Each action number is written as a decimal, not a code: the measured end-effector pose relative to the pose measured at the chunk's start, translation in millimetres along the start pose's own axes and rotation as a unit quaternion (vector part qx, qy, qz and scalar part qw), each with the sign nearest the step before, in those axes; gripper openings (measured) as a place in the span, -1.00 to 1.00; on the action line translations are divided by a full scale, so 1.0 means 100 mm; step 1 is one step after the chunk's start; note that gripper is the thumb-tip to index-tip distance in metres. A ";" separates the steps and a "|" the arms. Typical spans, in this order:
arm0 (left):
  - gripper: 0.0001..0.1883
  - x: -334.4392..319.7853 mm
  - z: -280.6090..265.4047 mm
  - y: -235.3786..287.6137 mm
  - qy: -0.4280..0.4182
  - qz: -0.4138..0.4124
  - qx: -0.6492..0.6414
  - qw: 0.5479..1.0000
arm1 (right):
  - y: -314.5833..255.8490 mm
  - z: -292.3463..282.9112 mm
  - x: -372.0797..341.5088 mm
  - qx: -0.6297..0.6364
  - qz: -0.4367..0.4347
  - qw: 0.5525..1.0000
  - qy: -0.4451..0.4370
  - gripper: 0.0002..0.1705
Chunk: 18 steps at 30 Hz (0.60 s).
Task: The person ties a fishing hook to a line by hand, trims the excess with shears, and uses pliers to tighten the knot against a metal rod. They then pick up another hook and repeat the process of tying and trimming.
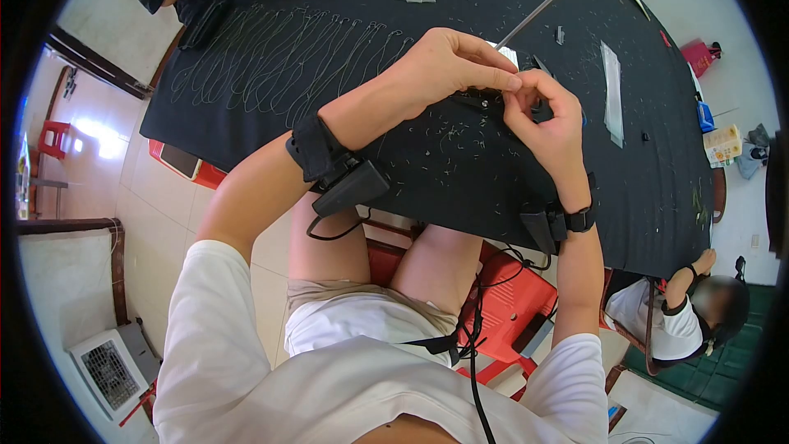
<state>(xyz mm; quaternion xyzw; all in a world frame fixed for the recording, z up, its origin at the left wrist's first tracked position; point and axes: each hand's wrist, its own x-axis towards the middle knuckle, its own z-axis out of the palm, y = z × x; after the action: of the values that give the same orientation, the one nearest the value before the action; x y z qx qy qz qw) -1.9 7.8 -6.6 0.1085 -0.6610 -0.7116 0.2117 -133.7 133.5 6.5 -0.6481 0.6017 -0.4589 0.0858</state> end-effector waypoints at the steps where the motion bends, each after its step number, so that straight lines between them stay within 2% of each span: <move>1: -0.70 0.00 0.00 0.00 -0.003 0.003 -0.005 1.000 | 0.00 0.00 0.00 0.001 0.002 1.000 -0.005 -0.87; 14: -0.74 0.00 -0.01 0.03 0.019 -0.016 0.007 1.000 | 0.00 -0.01 -0.01 0.003 0.019 1.000 -0.016 -0.87; 17: -0.76 0.03 -0.01 0.00 0.019 -0.055 -0.026 0.998 | -0.01 -0.01 -0.01 0.014 0.026 0.999 -0.018 -0.87; 18: -0.78 0.04 -0.01 0.00 -0.004 -0.082 -0.089 0.993 | 0.01 -0.02 -0.02 0.024 0.030 0.999 -0.038 -0.87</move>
<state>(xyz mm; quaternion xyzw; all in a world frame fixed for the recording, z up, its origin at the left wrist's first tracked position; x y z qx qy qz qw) -4.6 4.8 -6.5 0.1404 -0.5850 -0.7828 0.1590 -134.8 135.7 6.1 -0.6446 0.6057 -0.4457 0.1374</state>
